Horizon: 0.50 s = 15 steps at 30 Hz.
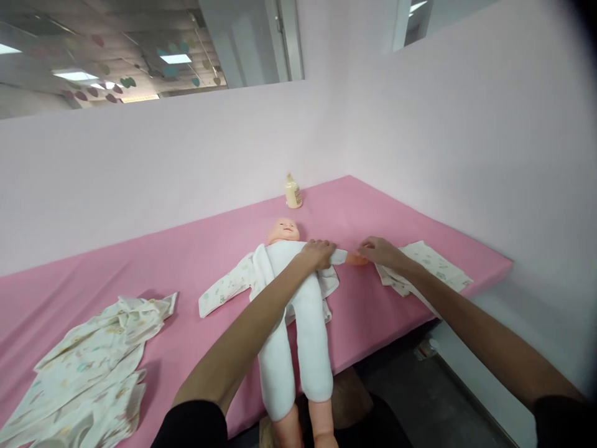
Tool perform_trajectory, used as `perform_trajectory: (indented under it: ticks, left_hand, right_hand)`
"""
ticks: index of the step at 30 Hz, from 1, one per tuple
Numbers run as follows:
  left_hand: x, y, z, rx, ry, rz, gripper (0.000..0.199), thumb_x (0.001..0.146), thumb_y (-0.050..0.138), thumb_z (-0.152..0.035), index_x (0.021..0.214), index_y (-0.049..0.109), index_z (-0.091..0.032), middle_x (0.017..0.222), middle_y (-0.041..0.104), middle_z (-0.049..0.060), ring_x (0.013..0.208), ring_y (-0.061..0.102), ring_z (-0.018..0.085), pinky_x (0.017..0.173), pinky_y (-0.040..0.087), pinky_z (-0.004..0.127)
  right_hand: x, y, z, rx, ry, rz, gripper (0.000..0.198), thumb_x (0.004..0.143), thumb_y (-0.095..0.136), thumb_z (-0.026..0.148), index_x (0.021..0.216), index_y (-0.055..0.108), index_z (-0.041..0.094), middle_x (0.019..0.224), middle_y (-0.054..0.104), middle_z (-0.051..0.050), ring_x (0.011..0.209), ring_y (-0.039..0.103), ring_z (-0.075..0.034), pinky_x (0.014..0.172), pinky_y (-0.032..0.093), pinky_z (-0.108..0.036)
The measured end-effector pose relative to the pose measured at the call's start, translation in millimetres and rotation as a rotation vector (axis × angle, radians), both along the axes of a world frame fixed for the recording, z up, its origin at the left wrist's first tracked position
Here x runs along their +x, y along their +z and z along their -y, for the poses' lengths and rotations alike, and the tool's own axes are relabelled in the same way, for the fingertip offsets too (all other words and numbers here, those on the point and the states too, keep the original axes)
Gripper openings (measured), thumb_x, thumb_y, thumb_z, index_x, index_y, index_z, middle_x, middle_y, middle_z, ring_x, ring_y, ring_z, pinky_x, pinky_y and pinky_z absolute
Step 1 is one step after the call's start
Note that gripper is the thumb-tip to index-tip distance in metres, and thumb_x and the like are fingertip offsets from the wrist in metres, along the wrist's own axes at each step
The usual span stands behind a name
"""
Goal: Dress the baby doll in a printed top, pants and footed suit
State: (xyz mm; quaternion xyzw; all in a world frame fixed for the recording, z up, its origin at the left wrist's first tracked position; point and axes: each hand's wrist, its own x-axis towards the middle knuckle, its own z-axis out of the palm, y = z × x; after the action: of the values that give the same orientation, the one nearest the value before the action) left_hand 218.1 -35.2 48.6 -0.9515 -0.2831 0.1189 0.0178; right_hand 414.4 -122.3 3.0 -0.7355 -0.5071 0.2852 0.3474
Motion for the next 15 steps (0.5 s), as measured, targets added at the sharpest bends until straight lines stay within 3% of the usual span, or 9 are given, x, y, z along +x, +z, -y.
perform_trajectory:
  ticks: [4, 8, 11, 15]
  left_hand:
    - [-12.8, 4.0, -5.3, -0.005, -0.001, 0.125, 0.039, 0.087, 0.051, -0.018, 0.126, 0.052, -0.016, 0.123, 0.061, 0.014, 0.112, 0.058, 0.029, 0.093, 0.044, 0.041]
    - [-34.7, 21.2, -9.2, -0.111, 0.048, 0.371, 0.033, 0.09, 0.052, -0.029, 0.121, 0.053, -0.018, 0.116, 0.063, 0.01, 0.105, 0.058, 0.025, 0.086, 0.044, 0.035]
    - [-45.2, 27.7, -12.6, -0.175, 0.093, 0.47, 0.034, 0.091, 0.053, -0.032, 0.122, 0.052, -0.019, 0.12, 0.062, 0.009, 0.106, 0.058, 0.025, 0.086, 0.045, 0.034]
    - [-45.5, 25.3, -17.0, -0.151, 0.102, 0.486, 0.055, 0.089, 0.057, -0.037, 0.138, 0.045, -0.018, 0.135, 0.057, 0.011, 0.115, 0.056, 0.028, 0.094, 0.043, 0.037]
  right_hand:
    - [16.9, -3.4, -3.2, 0.157, -0.24, -0.441, 0.017, 0.089, 0.057, 0.035, 0.09, 0.056, 0.018, 0.089, 0.066, -0.009, 0.071, 0.062, -0.016, 0.064, 0.053, -0.028]
    - [16.3, -12.9, -8.0, 0.182, -0.246, -0.65, 0.012, 0.091, 0.049, 0.03, 0.085, 0.05, 0.019, 0.081, 0.062, -0.008, 0.068, 0.06, -0.015, 0.068, 0.055, -0.03]
    - [-12.4, -17.9, -11.9, 0.161, -0.099, -0.387, 0.016, 0.088, 0.059, 0.033, 0.091, 0.056, 0.018, 0.095, 0.065, -0.009, 0.08, 0.063, -0.018, 0.074, 0.054, -0.03]
    - [-74.5, -18.3, -23.4, 0.19, 0.207, 0.23, 0.047, 0.079, 0.07, 0.054, 0.107, 0.061, 0.018, 0.111, 0.065, -0.013, 0.108, 0.06, -0.03, 0.09, 0.048, -0.039]
